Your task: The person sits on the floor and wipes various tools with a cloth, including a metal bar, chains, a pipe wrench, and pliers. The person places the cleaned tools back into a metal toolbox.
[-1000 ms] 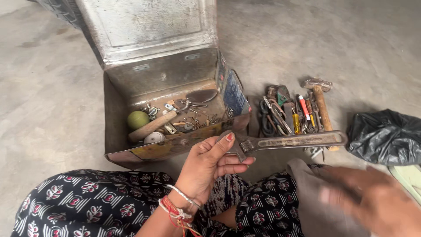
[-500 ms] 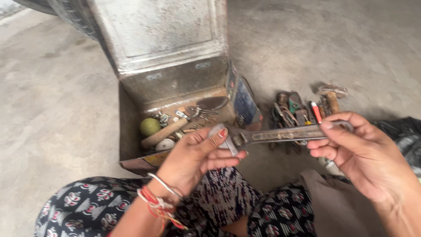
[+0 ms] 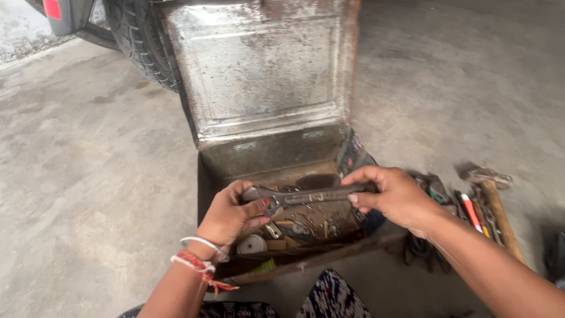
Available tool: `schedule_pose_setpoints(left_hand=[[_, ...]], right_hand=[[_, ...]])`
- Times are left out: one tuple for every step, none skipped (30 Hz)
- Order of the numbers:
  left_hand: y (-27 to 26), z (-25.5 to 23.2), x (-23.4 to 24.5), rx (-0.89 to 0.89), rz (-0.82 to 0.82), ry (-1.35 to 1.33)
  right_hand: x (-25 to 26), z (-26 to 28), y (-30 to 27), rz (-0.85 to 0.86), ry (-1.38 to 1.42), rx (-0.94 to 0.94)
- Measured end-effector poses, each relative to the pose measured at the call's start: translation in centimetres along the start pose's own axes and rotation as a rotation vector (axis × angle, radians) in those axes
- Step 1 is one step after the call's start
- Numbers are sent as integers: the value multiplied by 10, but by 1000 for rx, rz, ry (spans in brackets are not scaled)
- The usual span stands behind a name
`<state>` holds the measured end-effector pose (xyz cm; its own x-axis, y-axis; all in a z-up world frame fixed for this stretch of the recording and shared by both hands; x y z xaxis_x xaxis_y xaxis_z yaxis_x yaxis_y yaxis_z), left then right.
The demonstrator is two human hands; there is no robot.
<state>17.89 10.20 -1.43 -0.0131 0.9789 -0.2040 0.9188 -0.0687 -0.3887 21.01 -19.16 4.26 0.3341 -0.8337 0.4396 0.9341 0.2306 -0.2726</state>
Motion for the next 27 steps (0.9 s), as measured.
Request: schedule_pose_setpoints(left_hand=[[6,2,4,-26,-11,86],[12,2,6,-50,-22,175],[16,2,8,-73,-32,265],[19,4,10,-28,-42,439],[21,7,10,19,-51,613],[22,11,10,70,-58,786],[25,13,6,62,-58,822],[27,17,3,57,-56,859],[30,19,2,52,-54,896],[32,20,1,-4,-61,927],[34,21,1,-60,-68,958],[35,23,1,-113,-74,989],[36,26,1,-132,-72,1031],[37,29,0,-152,-71,1072],[38,32,0,-171,-68,1113],[39,37,-2,-146,-38,1186],[39,41,-4,-120,-7,1258],[40,44,-6,-99,25,1330],[41,48,-9,-67,73,1383],[42,51,-12,-37,121,1436],[42,54,-14,-6,171,1488],[42,56,-16,3,213,1465],[41,59,-19,13,255,1442],[41,61,-21,21,298,1419],[41,61,-23,-19,298,1414],[40,61,-24,-63,298,1410],[38,60,-24,-107,298,1405]], right_hand=[[-4,-2,11,38,-109,-22],[-8,-3,22,76,-215,-45],[-11,-4,32,113,-322,-66],[-14,-5,40,147,-468,-51],[-16,-7,48,180,-614,-34],[-19,-9,55,215,-760,-17],[-22,-12,62,238,-790,-33],[-26,-16,70,262,-820,-50],[-30,-20,76,287,-850,-67],[-34,-24,83,307,-877,-53],[-37,-29,89,327,-905,-39],[-42,-34,94,349,-930,-24],[-47,-40,98,367,-950,4],[-51,-45,103,385,-970,32],[-55,-49,106,404,-989,62],[-59,-53,108,433,-1012,91],[-62,-56,109,462,-1033,121],[-64,-59,111,487,-1056,153],[-65,-62,111,496,-1057,164],[-65,-65,112,504,-1058,177],[-66,-69,113,511,-1058,189],[-66,-74,114,540,-1100,180],[-67,-79,115,570,-1141,170],[-66,-85,116,597,-1181,159],[-66,-90,117,605,-1176,162],[-65,-95,118,608,-1171,163],[-67,-100,119,612,-1167,164]])
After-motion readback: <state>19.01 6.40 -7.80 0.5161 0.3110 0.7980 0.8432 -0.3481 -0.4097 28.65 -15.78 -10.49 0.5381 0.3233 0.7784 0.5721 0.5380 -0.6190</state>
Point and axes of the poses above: each hand's wrist, its own y-axis towards the middle knuckle, its own x-axis out of the back of the hand, z = x × y, the point moved 3 cm from there along y, towards the middle knuckle, and after that the axes turned 2 degrees about x, right-handed, at the moved point
